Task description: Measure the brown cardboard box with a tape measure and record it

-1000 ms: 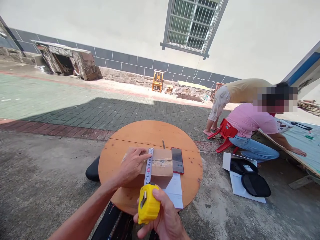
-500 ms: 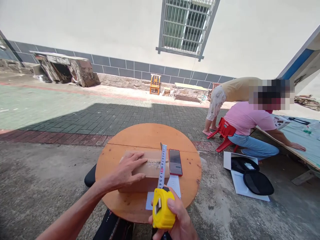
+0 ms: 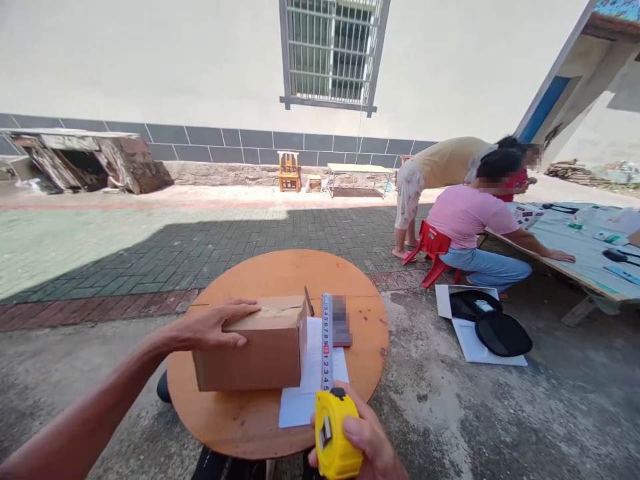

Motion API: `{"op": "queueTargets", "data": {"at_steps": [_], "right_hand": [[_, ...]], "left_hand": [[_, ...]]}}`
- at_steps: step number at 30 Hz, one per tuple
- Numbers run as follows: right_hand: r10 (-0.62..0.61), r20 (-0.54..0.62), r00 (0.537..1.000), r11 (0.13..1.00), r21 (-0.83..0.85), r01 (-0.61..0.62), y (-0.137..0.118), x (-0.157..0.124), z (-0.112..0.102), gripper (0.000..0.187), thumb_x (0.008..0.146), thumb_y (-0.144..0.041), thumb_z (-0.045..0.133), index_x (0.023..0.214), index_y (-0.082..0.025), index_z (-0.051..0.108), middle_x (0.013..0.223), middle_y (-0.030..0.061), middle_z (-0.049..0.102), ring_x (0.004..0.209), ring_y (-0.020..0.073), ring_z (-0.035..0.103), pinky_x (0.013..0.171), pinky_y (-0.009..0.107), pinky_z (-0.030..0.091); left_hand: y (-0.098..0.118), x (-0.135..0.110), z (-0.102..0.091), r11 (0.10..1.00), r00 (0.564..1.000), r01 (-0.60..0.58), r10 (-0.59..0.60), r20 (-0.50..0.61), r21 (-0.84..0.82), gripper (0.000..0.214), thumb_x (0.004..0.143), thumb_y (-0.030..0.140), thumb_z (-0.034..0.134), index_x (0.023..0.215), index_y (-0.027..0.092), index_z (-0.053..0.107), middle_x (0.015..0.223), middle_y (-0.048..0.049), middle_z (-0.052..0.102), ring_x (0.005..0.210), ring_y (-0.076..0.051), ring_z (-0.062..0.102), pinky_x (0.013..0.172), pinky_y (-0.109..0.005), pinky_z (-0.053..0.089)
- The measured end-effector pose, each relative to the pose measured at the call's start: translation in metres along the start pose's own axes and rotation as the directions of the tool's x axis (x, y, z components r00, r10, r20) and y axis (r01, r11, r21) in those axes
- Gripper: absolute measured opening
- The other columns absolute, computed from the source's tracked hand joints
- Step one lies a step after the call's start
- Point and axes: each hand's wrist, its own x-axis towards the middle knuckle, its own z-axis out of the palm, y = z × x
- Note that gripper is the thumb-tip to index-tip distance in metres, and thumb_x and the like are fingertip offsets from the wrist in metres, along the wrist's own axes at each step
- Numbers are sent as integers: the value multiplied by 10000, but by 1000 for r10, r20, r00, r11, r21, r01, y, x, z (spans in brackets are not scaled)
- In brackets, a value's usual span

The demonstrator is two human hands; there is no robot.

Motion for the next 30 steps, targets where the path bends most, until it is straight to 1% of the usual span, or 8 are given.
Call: {"op": "queueTargets", "data": {"at_steps": [6,10,13,17,19,21,25,30], "right_hand": [[47,21,999,999,-28,-46,-5,4,-3,751,701,-512,766,1320,-195,482,1000,145,707,763,276,726,506,273,511],[48,63,997,998,-54,-45,-5,16,9,804,671,-540,776,1318,-200,440,972,133,723,722,273,731,660,357,530],[87,143,986,994,-84,-75,-1,32,19,843,626,-550,802,1306,-191,456,959,120,722,709,272,733,679,362,514],[150,175,973,986,-100,-134,8,52,28,888,597,-557,820,1314,-177,458,948,107,717,697,262,732,721,393,527],[156,150,976,984,-114,-140,10,60,33,873,621,-557,808,1319,-179,445,948,104,710,707,258,728,696,387,542],[159,126,979,978,-158,-138,11,70,43,828,669,-551,780,1327,-192,427,960,100,692,745,270,727,576,333,545],[122,182,976,958,-279,-68,8,104,72,570,770,-521,696,1184,-173,516,911,70,641,752,253,713,399,232,499],[137,146,980,941,-327,-83,7,157,109,544,704,-563,703,1014,-137,570,831,55,628,642,209,691,376,223,502]], "left_hand": [[-11,13,-31,997,987,50,-40,157,-65,659,803,614,565,1362,266,546,1418,-52,552,1265,-301,513,1024,-338,398],[-22,28,-36,996,993,57,-50,109,-66,483,858,551,498,1224,272,646,1229,-14,677,1067,-245,626,857,-276,477],[-35,38,-25,993,991,121,-121,-57,-11,427,861,475,490,1159,225,669,1162,-52,690,1055,-259,618,891,-318,471],[-53,38,4,981,950,192,-178,-256,31,469,833,444,537,1214,186,630,1300,-122,602,1221,-312,518,1038,-422,392],[-59,32,18,981,935,190,-170,-310,34,456,840,437,539,1211,189,633,1343,-126,573,1250,-311,497,1063,-438,376],[-62,25,30,984,922,177,-155,-355,30,444,858,430,529,1217,191,632,1369,-123,555,1268,-303,487,1077,-432,374],[-61,17,49,985,878,174,-149,-455,14,405,888,390,516,1226,196,626,1385,-111,543,1280,-288,480,1089,-418,376],[-58,18,61,981,822,191,-168,-545,-13,363,955,276,386,1216,203,627,1356,-96,563,1257,-254,495,1092,-432,376]]}}
